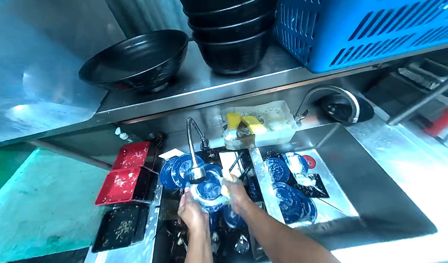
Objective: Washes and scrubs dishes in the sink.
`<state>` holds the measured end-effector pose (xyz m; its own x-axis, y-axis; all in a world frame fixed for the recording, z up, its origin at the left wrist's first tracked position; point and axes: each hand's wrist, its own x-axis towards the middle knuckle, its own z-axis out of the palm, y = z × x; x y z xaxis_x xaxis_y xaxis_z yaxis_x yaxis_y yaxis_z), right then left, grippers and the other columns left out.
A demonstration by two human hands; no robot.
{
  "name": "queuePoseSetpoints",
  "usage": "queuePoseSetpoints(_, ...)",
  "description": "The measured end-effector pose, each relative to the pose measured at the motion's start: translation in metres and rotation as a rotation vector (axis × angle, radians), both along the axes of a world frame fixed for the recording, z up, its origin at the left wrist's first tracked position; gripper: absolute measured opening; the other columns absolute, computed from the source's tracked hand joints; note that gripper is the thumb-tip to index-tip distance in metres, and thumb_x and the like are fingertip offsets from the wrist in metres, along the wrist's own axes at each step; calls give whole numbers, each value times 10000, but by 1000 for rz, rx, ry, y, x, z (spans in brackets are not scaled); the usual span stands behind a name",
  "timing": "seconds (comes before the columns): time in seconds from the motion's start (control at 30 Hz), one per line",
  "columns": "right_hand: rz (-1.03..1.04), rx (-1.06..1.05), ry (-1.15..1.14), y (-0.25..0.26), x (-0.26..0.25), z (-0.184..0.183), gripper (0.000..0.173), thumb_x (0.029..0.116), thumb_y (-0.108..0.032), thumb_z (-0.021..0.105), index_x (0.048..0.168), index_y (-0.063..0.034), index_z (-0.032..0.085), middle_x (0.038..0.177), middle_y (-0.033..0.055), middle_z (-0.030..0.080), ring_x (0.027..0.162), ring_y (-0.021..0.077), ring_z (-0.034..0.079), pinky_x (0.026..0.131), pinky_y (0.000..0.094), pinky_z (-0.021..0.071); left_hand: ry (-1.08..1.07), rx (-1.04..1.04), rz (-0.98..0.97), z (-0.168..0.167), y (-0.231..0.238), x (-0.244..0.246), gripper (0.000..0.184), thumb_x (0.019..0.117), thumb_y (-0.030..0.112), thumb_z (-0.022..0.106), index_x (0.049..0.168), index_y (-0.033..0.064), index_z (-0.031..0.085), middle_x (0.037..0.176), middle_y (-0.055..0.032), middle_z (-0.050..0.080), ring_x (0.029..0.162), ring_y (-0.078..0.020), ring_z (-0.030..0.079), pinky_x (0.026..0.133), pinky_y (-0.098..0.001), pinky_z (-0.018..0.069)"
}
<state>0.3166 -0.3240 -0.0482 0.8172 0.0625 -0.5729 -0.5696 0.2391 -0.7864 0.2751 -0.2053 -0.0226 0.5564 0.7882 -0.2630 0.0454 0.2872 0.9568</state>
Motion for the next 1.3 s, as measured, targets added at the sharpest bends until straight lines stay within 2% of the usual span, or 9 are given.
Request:
queuePoseSetpoints(0.13, -328, -72, 46, -85, -14, -21, 333, 983, -184, 662, 1250, 8, 613, 985, 166, 698, 798, 244, 694, 696, 436, 606, 457, 699, -418, -45, 6, 3, 372, 1056, 338, 540, 992, 30, 739, 925, -131, 721, 893, -251, 697, 860, -492, 562)
queuePoseSetpoints(0.3, -706, -391, 266, -226, -35, -81, 431, 1040, -319, 549, 1280, 35, 604, 1159, 227, 652, 1002, 323, 654, 868, 536, 546, 839, 1015, -596, -61, 43, 16, 660, 951, 357, 685, 1467, -11, 501, 1527, -254, 454, 1432, -414, 418, 1197, -515, 336)
queuePoseSetpoints(0.47, -295, -270, 521, -260, -72, -124, 436, 1096, -340, 428, 1343, 8, 518, 1101, 212, 615, 871, 296, 642, 723, 477, 565, 1095, 1041, -593, -52, 37, 35, 630, 863, 251, 747, 1403, -9, 554, 1491, -291, 450, 1354, -440, 478, 1116, -527, 417)
queuePoseSetpoints(0.57, 67, -606, 450, -235, -53, -87, 513, 1046, -337, 565, 1401, 32, 543, 1315, 262, 627, 1199, 382, 628, 1017, 568, 502, 905, 757, -477, -35, 36, 36, 472, 859, 135, 746, 1285, -28, 625, 1246, -244, 656, 1145, -357, 656, 962, -525, 540)
queuePoseSetpoints(0.73, 172, -625, -142, -117, -13, 12, 651, 962, -368, 692, 1465, -36, 446, 1313, 206, 629, 1175, 316, 653, 1031, 491, 534, 527, -28, -412, -17, 10, 33, 449, 957, 36, 650, 1367, -18, 476, 1167, -256, 621, 900, -323, 675, 709, -454, 594)
queuePoseSetpoints(0.9, 666, -814, -683, -2, -10, 11, 464, 1035, -368, 474, 1474, -250, 568, 1629, -20, 414, 1535, 243, 317, 1235, 561, 276, 302, 211, -314, 8, -18, 17, 272, 1050, 164, 567, 1225, -42, 590, 1020, -188, 662, 862, -234, 659, 745, -416, 565)
queuePoseSetpoints(1.0, 591, -957, -548, 23, 15, 11, 541, 1041, -400, 437, 1546, -213, 486, 1650, 15, 379, 1563, 295, 244, 1256, 550, 229, 234, 416, -407, 13, -8, -6, 278, 1053, 182, 551, 1195, -17, 682, 1051, -139, 717, 945, -178, 691, 883, -390, 571)
queuePoseSetpoints(1.2, 757, -530, -846, 66, -39, 22, 523, 1048, -221, 419, 1550, -79, 455, 1654, 92, 360, 1567, 251, 243, 1285, 435, 239, 238, 382, -259, 16, 44, -16, 288, 1069, 165, 500, 1108, -12, 725, 959, -123, 734, 872, -170, 704, 834, -394, 590)
queuePoseSetpoints(1.3, 576, -669, -755, 71, -19, 14, 451, 1029, -288, 509, 1404, -60, 611, 1483, 164, 552, 1428, 290, 469, 1208, 450, 373, 261, 481, -341, 29, 41, -30, 255, 1041, 176, 567, 1132, 17, 744, 981, -96, 758, 900, -146, 722, 866, -387, 592)
